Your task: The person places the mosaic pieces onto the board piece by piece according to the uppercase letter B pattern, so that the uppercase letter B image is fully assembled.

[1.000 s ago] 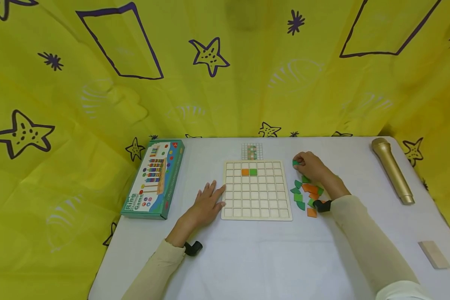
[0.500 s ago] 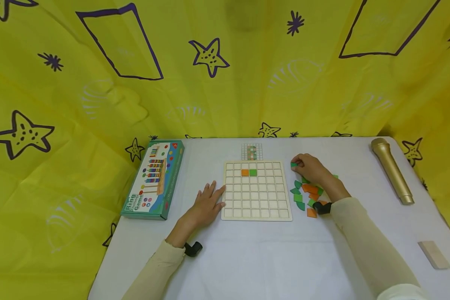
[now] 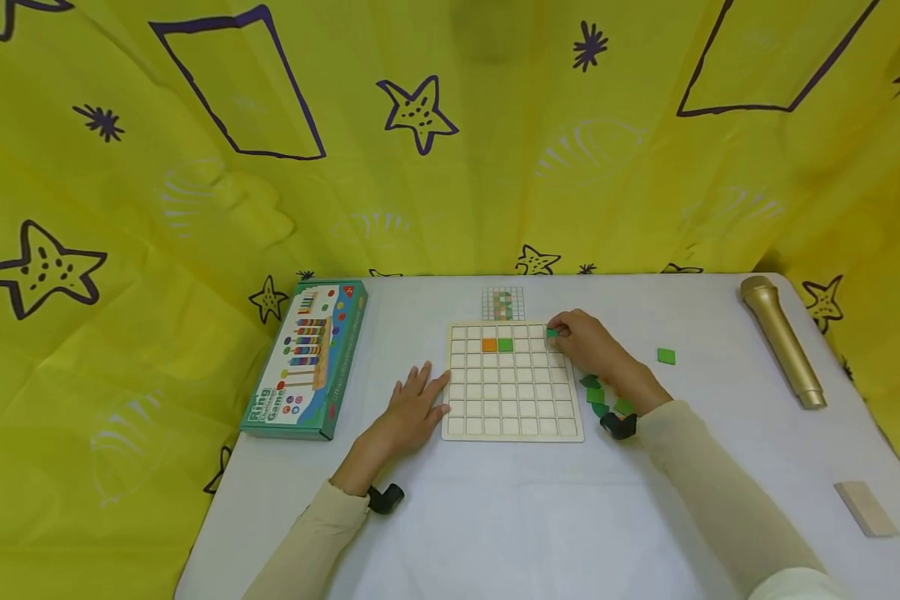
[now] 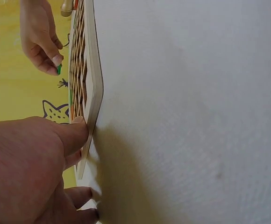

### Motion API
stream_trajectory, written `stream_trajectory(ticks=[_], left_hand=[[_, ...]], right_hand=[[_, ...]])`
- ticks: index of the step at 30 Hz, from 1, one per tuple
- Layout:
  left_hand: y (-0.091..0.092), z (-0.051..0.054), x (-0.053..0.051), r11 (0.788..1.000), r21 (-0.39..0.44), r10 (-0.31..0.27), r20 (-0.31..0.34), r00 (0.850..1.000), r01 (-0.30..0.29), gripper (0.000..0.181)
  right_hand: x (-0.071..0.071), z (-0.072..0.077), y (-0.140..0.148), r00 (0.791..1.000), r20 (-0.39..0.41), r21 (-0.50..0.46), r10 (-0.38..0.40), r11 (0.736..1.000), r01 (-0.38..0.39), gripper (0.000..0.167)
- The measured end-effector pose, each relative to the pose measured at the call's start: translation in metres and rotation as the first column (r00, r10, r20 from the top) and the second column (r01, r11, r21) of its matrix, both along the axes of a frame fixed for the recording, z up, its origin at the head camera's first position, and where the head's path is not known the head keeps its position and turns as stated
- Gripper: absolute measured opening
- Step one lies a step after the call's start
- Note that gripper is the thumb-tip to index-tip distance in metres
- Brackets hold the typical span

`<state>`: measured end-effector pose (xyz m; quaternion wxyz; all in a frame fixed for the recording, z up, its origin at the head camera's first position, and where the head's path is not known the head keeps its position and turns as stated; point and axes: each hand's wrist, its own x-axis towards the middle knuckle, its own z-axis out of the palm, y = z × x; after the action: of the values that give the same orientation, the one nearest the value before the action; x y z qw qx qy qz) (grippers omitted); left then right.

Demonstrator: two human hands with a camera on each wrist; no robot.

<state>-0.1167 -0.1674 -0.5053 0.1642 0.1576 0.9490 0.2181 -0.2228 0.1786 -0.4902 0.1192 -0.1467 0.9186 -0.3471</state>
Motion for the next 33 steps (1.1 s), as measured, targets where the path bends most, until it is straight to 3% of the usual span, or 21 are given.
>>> stream_trajectory(ticks=[6,13,33], left_hand=[[0.000,-0.002,0.000,1.000,0.008,-0.005,-0.004,1.000,0.005,0.059],[0.000,-0.002,0.001,1.000,0.007,-0.003,-0.003,1.000,0.003,0.059],[-0.001,-0.001,0.001,1.000,0.005,-0.006,0.001,1.000,0.006,0.060]], right_hand=[[0.005,-0.010,-0.028,0.998,-0.049,0.024,0.048,0.999,-0.047,0.029],[0.003,-0.016,-0.044,0.992,-0.112,0.070,0.050,0.997,-0.042,0.012],[0.005,-0.011,-0.053,0.994,-0.089,0.089,0.063,0.994,-0.055,0.007]])
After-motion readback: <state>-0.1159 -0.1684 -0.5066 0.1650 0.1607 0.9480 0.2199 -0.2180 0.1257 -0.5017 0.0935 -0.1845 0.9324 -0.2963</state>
